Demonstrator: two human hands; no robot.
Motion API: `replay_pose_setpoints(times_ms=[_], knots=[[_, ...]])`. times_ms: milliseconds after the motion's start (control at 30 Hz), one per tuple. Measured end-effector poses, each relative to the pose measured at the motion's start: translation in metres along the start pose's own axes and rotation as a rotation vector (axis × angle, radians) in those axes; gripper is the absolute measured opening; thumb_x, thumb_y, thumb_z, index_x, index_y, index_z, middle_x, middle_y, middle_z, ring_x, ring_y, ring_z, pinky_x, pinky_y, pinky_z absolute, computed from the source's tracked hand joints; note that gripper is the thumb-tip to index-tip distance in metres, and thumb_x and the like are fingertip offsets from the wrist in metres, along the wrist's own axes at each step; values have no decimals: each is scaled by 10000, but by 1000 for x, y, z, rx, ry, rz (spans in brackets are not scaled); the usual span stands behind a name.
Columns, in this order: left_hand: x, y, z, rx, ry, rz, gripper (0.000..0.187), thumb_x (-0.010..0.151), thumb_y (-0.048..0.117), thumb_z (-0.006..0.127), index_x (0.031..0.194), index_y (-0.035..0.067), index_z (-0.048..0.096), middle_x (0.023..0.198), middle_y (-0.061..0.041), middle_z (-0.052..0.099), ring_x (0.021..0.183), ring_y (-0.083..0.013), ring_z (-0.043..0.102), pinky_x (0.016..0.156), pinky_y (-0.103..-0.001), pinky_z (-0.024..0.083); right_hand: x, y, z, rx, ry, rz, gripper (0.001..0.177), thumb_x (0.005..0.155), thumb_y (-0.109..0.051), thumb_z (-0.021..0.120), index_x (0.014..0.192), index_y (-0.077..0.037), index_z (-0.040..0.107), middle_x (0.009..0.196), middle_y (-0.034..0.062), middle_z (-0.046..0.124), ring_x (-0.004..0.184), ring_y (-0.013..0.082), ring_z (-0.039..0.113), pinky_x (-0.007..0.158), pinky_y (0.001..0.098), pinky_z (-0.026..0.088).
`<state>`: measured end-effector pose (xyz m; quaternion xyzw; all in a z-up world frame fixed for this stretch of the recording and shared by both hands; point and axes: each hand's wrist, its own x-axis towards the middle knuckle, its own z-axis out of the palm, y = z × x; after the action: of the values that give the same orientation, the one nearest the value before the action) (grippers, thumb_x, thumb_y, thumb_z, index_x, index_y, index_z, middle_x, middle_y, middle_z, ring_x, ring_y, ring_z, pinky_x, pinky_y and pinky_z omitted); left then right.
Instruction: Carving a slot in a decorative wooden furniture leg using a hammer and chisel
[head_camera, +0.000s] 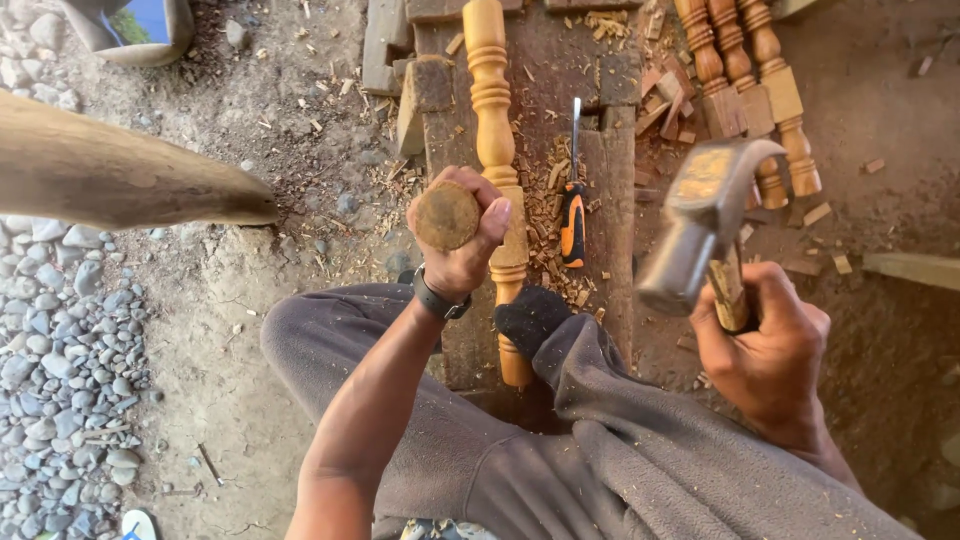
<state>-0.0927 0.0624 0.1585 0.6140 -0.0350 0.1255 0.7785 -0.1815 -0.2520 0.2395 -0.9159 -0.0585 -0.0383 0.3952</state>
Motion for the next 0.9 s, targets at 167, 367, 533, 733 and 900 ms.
replay_pose_setpoints(times_ms=[167,367,533,733,900], knots=[[-13,-20,-3,30,-23,142,169,960,283,793,971,156,682,848,22,679,694,-117,656,639,-289,618,21,-25,-2,-79,-134,-134,187,1044,-9,835,1087,4,653,639,-17,627,437,121,452,386,300,359],[-34,-26,8,42,-55,56,179,930,236,785,1017,137,664,874,1,689,820,-160,688,756,-317,638,52,-52,-16,-474,-240,-475,144,1207,-50,765,1128,-37,645,699,-17,524,467,133,314,399,363,251],[-38,-43,-7,154,-49,42,183,931,231,798,1034,128,687,882,0,702,816,-153,692,752,-308,634,74,-68,-10,-661,-429,-445,100,1152,47,690,1101,-36,668,676,-33,463,425,99,350,302,295,295],[-55,-66,-33,287,-55,-18,193,932,225,815,1058,115,718,893,-1,719,810,-143,697,747,-294,629,58,-56,-15,-540,-259,-484,315,1273,-192,796,1050,-68,612,762,-6,535,497,130,328,408,368,266],[-50,-89,-15,393,-60,-8,202,933,220,827,1075,106,742,901,-3,733,806,-136,701,744,-284,625,70,-60,-7,-594,-468,-361,54,1144,42,685,1127,-5,665,685,-17,459,412,103,377,277,291,314]])
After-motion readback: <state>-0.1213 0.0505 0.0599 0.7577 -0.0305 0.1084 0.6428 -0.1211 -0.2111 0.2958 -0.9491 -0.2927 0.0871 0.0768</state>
